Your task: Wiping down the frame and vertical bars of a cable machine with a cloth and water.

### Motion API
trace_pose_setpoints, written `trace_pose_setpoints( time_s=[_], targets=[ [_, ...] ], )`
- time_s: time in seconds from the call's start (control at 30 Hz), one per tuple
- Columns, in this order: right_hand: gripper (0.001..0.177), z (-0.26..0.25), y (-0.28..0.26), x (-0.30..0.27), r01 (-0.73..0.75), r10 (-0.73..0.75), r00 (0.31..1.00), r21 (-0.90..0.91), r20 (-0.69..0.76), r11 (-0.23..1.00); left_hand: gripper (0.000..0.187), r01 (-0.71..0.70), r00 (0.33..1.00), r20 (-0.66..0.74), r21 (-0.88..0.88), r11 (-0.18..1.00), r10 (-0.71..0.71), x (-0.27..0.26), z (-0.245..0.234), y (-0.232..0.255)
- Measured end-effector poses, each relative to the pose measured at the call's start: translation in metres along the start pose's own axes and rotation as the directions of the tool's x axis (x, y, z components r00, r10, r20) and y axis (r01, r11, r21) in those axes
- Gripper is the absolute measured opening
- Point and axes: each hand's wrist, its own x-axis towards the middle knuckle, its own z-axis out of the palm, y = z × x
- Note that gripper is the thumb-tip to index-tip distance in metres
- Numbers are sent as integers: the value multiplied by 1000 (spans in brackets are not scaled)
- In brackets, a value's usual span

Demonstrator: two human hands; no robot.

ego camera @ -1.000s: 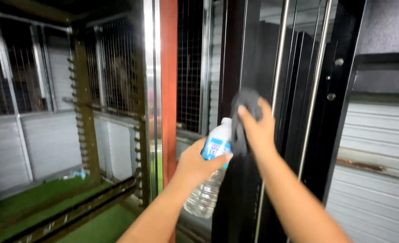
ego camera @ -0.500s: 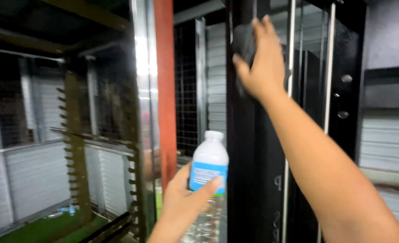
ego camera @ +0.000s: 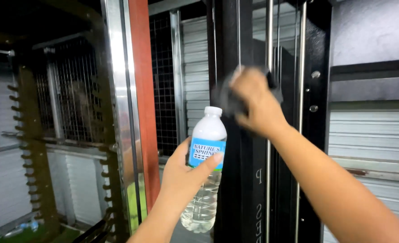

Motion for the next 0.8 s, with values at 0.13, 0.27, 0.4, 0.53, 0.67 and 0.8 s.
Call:
trace_pose_setpoints(
  time_s=[0.13, 0.27, 0.4, 0.53, 0.67, 0.8],
  targets=[
    [67, 16, -22, 0, -177, 200, 930, 101, -307, 979, 58, 52, 997, -49, -7, 999, -52, -7, -3, 14],
    [78, 14, -73, -51, -200, 190, 954, -17, -232, 980, 60, 20, 997, -73, -81, 997, -26, -20, -12, 22],
    [74, 3, -91, -85, 2, -7, 999, -122, -45, 993, 49, 17, 998, -63, 18, 1000, -15, -30, -19, 31],
    [58, 4, -50, -20, 98, -113, 993, -274, -40, 957, 46, 16, 998, -68, 42, 999, -13, -35, -12, 40],
    [47, 18, -9, 78, -9, -86, 979, -456, -186, 890, 45, 20, 995, -101, 48, 999, -15, -39, -1, 54],
    [46, 29, -7, 109, -111, -9, 968, -456, -252, 883, 48, 92, 970, -224, -6, 996, -91, -48, 8, 49]
  ],
)
